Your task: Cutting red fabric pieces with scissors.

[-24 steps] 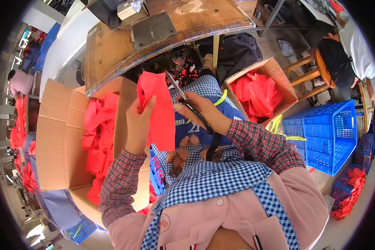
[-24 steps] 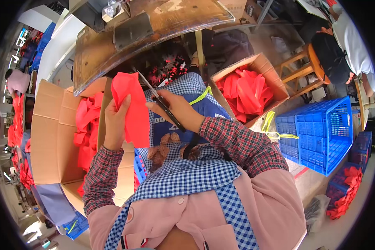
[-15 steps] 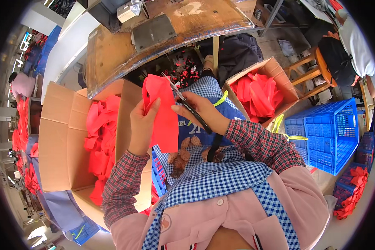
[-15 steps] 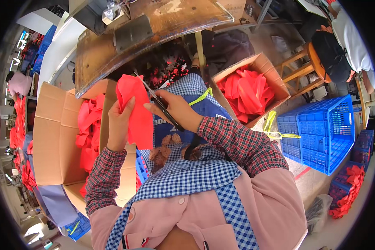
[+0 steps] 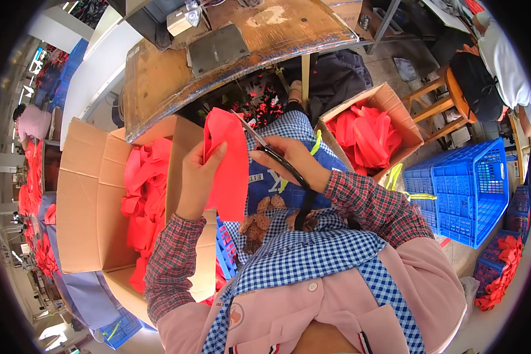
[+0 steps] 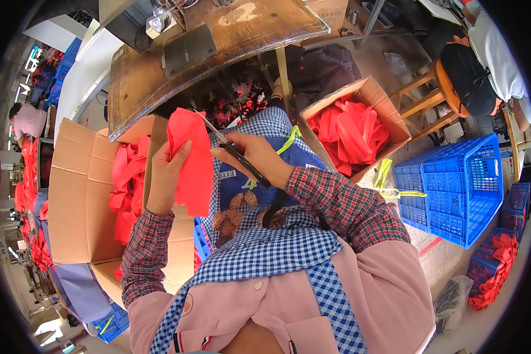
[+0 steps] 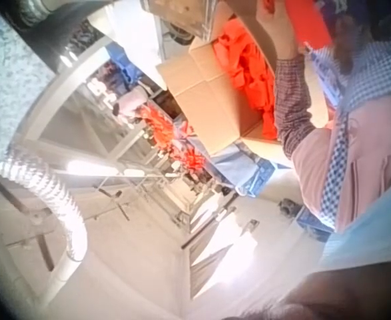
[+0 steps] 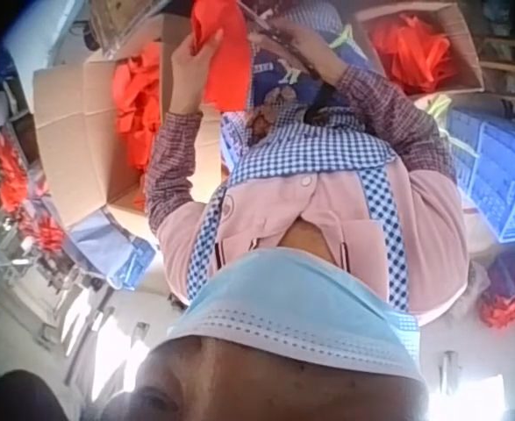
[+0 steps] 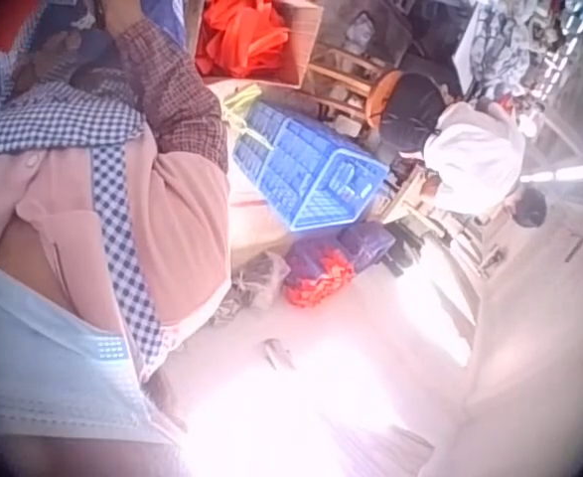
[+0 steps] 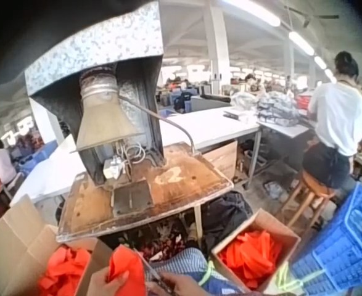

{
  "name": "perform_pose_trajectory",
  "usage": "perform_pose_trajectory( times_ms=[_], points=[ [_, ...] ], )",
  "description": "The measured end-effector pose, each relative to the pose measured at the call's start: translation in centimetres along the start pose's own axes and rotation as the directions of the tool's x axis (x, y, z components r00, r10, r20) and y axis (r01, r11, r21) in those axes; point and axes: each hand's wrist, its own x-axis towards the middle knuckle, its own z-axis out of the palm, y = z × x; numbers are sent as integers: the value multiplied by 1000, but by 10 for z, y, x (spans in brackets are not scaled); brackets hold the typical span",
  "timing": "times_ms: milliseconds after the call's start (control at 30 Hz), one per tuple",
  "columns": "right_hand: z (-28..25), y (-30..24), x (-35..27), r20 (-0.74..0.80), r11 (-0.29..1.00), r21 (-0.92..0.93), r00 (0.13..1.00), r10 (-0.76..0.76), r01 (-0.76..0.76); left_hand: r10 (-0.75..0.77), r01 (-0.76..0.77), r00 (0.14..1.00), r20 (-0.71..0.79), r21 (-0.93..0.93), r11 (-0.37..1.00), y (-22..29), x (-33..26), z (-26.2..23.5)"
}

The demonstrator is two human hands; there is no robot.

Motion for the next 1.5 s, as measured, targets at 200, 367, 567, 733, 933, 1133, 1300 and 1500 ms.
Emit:
perform_pose_trajectory(
  times_ms=[200,367,567,733,933,1133,1300,1500],
  points=[
    [3,1,-1,-29,994,53,995,-93,95,-28,28,999,43,21,999,5,2,-1],
    [2,3,1,-39,998,35,997,-59,60,-12,0,994,106,117,993,5,4,0],
    [-4,9,-3,-13,993,-76,995,-95,93,-22,0,991,136,157,988,3,7,-4],
    [-8,5,-13,24,1000,-19,1000,-5,6,-86,72,987,138,107,992,4,12,-10],
    [-21,15,-5,37,957,259,992,123,-128,-108,114,993,54,-107,988,35,44,-34],
    [-33,51,7,-58,896,383,962,267,-225,48,-40,995,88,-93,995,82,108,-67],
    [-36,61,5,-59,817,523,946,319,-242,26,-25,999,33,-27,999,101,156,-80],
    [-38,59,6,-30,820,511,948,318,-259,92,-91,989,117,-17,996,111,175,-75]
  ],
)
